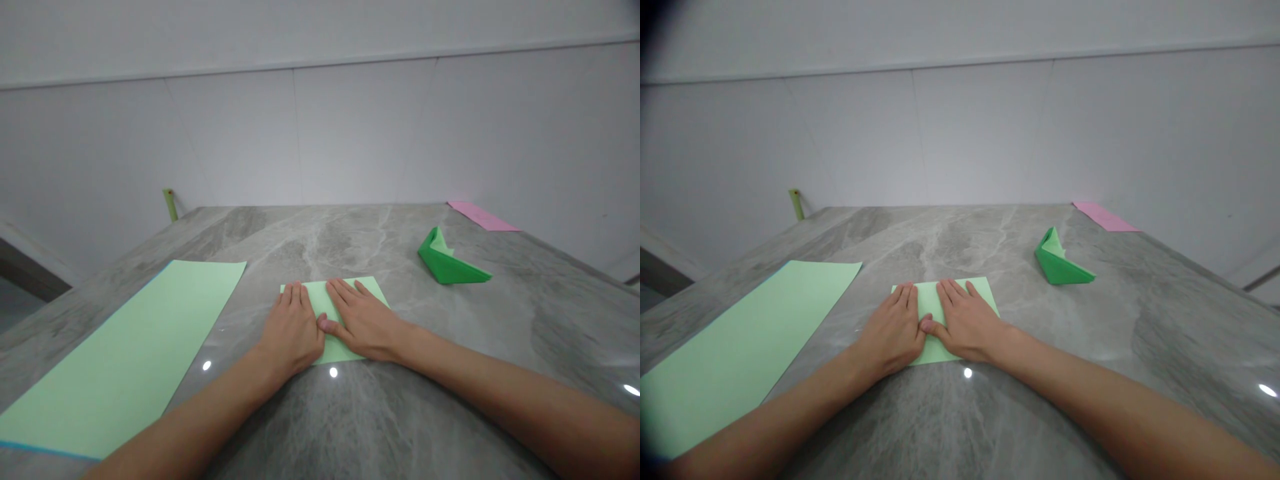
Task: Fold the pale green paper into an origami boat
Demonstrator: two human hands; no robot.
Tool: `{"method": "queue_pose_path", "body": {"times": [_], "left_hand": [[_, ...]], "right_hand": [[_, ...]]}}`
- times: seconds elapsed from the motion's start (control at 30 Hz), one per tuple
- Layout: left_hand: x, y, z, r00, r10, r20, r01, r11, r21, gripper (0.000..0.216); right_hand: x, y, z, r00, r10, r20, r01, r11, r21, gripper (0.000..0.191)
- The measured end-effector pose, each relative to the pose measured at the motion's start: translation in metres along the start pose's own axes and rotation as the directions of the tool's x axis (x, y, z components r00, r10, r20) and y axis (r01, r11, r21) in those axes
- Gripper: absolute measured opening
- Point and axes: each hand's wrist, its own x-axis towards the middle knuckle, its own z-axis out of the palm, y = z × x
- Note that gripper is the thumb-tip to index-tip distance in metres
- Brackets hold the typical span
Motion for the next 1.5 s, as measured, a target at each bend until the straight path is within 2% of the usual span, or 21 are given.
{"method": "queue_pose_path", "body": {"times": [0.2, 0.3, 0.4, 0.47, 0.5, 0.57, 0.67, 0.73, 0.83, 0.9, 1.0, 1.07, 1.17, 1.27, 1.33, 1.4, 1.43, 1.5], "left_hand": [[-0.004, -0.008, 0.002, 0.992, -0.117, -0.052, 0.119, 0.992, 0.038, 0.071], [-0.005, -0.009, 0.001, 0.988, -0.152, -0.027, 0.153, 0.987, 0.041, 0.074], [-0.007, -0.007, -0.002, 0.979, -0.201, -0.006, 0.201, 0.978, 0.062, 0.077], [-0.009, -0.006, -0.003, 0.981, -0.195, -0.027, 0.196, 0.978, 0.071, 0.071], [-0.009, -0.006, -0.003, 0.988, -0.151, -0.035, 0.153, 0.986, 0.058, 0.065], [-0.009, -0.007, -0.003, 1.000, 0.023, -0.019, -0.024, 1.000, -0.020, 0.055], [-0.007, -0.013, -0.005, 0.951, 0.306, 0.046, -0.292, 0.937, -0.192, 0.052], [-0.006, -0.019, -0.009, 0.908, 0.410, 0.083, -0.376, 0.888, -0.265, 0.059], [-0.003, -0.029, -0.012, 0.863, 0.491, 0.117, -0.434, 0.840, -0.326, 0.066], [0.000, -0.034, -0.012, 0.886, 0.446, 0.129, -0.389, 0.865, -0.316, 0.072], [0.005, -0.040, -0.008, 0.957, 0.262, 0.124, -0.230, 0.946, -0.228, 0.084], [0.008, -0.043, -0.004, 0.983, 0.146, 0.113, -0.124, 0.975, -0.182, 0.089], [0.010, -0.045, 0.000, 0.993, 0.040, 0.110, -0.022, 0.987, -0.159, 0.091], [0.010, -0.045, 0.002, 0.994, -0.038, 0.101, 0.053, 0.987, -0.152, 0.093], [0.010, -0.046, 0.001, 0.994, -0.090, 0.070, 0.100, 0.982, -0.160, 0.098], [0.011, -0.046, 0.000, 0.985, -0.171, -0.026, 0.163, 0.967, -0.196, 0.106], [0.012, -0.047, -0.002, 0.967, -0.236, -0.099, 0.207, 0.948, -0.242, 0.111], [0.015, -0.048, -0.004, 0.884, -0.409, -0.226, 0.289, 0.858, -0.425, 0.116]], "right_hand": [[-0.006, 0.002, -0.002, 0.994, 0.111, 0.011, -0.110, 0.990, -0.083, 0.087], [-0.010, 0.008, -0.004, 0.985, 0.168, 0.032, -0.163, 0.980, -0.117, 0.090], [-0.013, 0.014, -0.008, 0.955, 0.291, 0.056, -0.280, 0.949, -0.143, 0.092], [-0.013, 0.016, -0.012, 0.925, 0.368, 0.095, -0.350, 0.922, -0.165, 0.092], [-0.012, 0.016, -0.013, 0.918, 0.385, 0.098, -0.364, 0.913, -0.182, 0.088], [-0.009, 0.016, -0.016, 0.934, 0.354, 0.052, -0.336, 0.918, -0.212, 0.072], [-0.002, 0.017, -0.020, 0.980, 0.194, -0.031, -0.196, 0.957, -0.212, 0.046], [0.003, 0.020, -0.022, 0.990, 0.137, -0.035, -0.141, 0.971, -0.194, 0.044], [0.007, 0.028, -0.026, 0.981, 0.195, 0.012, -0.190, 0.967, -0.169, 0.058], [0.008, 0.034, -0.029, 0.965, 0.250, 0.080, -0.239, 0.963, -0.126, 0.063], [0.007, 0.037, -0.032, 0.940, 0.303, 0.159, -0.298, 0.953, -0.053, 0.050], [0.006, 0.035, -0.034, 0.931, 0.331, 0.153, -0.325, 0.944, -0.064, 0.044], [0.004, 0.028, -0.035, 0.912, 0.385, 0.140, -0.374, 0.922, -0.102, 0.053], [0.004, 0.021, -0.037, 0.898, 0.403, 0.176, -0.404, 0.914, -0.035, 0.058], [0.005, 0.019, -0.038, 0.911, 0.361, 0.200, -0.378, 0.924, 0.055, 0.038], [0.008, 0.020, -0.039, 0.930, 0.329, 0.166, -0.357, 0.915, 0.189, 0.016], [0.010, 0.022, -0.038, 0.932, 0.341, 0.125, -0.363, 0.886, 0.287, 0.020], [0.015, 0.026, -0.036, 0.906, 0.423, 0.033, -0.368, 0.745, 0.556, 0.032]]}}
